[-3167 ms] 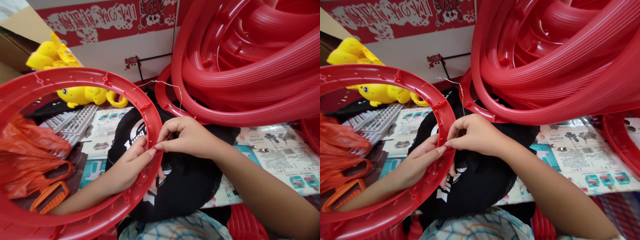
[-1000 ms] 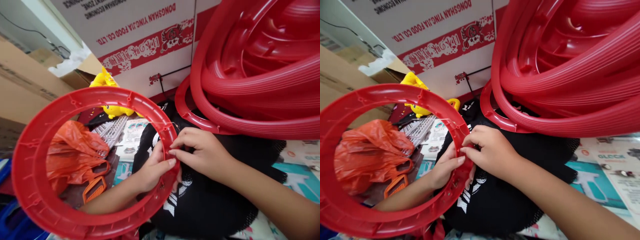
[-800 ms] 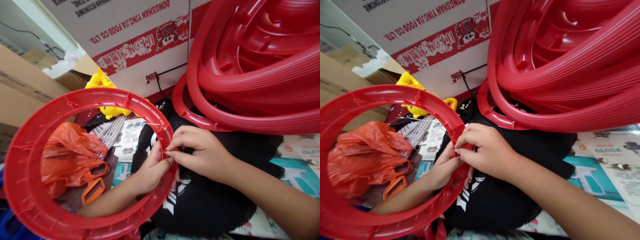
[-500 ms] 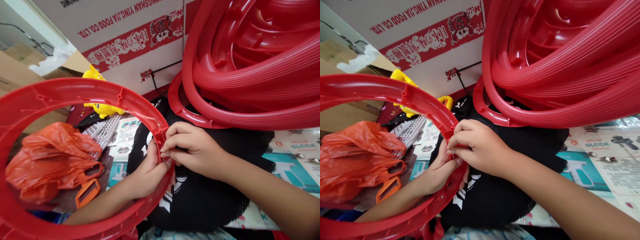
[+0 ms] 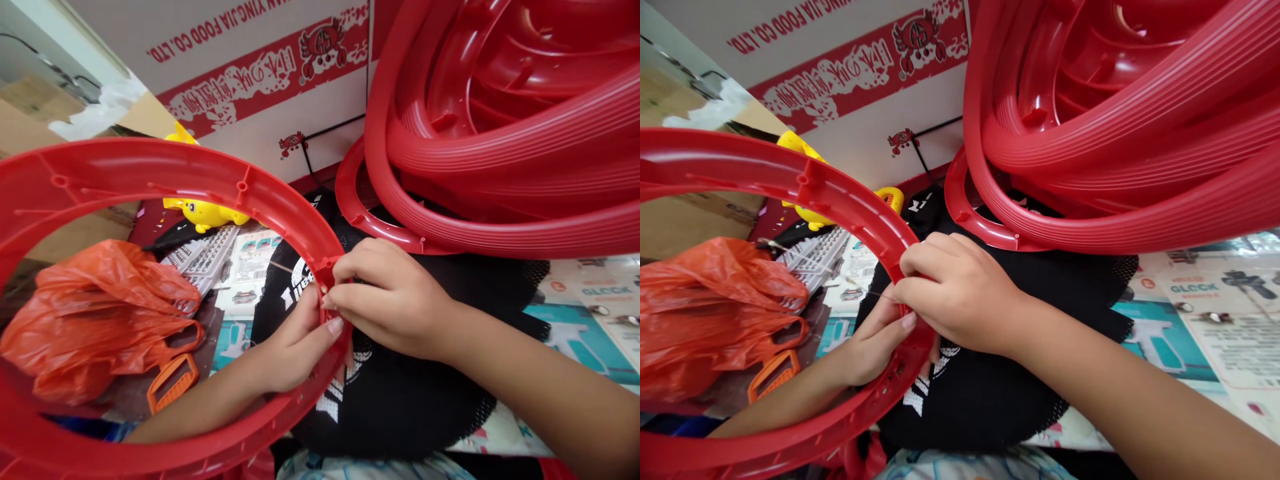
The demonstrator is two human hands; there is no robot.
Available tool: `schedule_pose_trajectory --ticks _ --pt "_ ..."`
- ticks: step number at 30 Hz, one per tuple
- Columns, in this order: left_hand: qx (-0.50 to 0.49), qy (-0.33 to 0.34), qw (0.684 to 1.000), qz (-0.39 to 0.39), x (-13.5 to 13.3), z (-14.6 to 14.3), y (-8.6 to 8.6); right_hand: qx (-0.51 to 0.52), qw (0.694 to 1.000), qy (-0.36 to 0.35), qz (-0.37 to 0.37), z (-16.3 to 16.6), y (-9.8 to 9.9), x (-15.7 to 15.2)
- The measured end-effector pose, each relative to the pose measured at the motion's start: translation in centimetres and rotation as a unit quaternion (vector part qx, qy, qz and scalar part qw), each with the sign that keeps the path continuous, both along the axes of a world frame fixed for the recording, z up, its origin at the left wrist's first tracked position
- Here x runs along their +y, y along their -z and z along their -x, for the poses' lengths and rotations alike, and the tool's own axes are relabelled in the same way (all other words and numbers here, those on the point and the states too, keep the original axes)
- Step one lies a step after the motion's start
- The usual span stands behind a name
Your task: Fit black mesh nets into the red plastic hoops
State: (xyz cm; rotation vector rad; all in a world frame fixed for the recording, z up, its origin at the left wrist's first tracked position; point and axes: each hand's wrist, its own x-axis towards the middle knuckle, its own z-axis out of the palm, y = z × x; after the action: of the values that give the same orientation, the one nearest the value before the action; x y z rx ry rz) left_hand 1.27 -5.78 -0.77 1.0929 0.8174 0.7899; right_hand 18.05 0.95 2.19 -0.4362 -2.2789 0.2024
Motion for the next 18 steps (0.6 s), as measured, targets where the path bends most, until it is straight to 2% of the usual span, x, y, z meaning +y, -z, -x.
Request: schedule_pose_trajectory --ticks 3,6,10,15,18 --pt "0.001 -0.045 0.999 -0.03 0.1 -0.1 0.3 -0.007 0.999 0.012 -0.04 -0.1 0.0 0.0" --pt "0.038 -0.101 0.989 -0.1 0.3 -0.2 0.7 -0.025 0.998 -0.022 -0.05 -0.3 0.0 0.3" --pt "0.061 -0.079 0.99 -0.103 0.3 0.0 1.0 -0.059 0.996 -0.048 -0.054 -0.6 0.1 0.8" --pt "0.082 -0.048 0.991 -0.097 0.2 -0.1 0.3 -0.052 0.996 -0.066 -0.006 -0.4 0.3 0.9" --pt "0.049 -0.049 0.996 -0.05 0.1 -0.5 -0.5 -0.064 0.994 -0.08 0.028 -0.3 0.2 0.7"
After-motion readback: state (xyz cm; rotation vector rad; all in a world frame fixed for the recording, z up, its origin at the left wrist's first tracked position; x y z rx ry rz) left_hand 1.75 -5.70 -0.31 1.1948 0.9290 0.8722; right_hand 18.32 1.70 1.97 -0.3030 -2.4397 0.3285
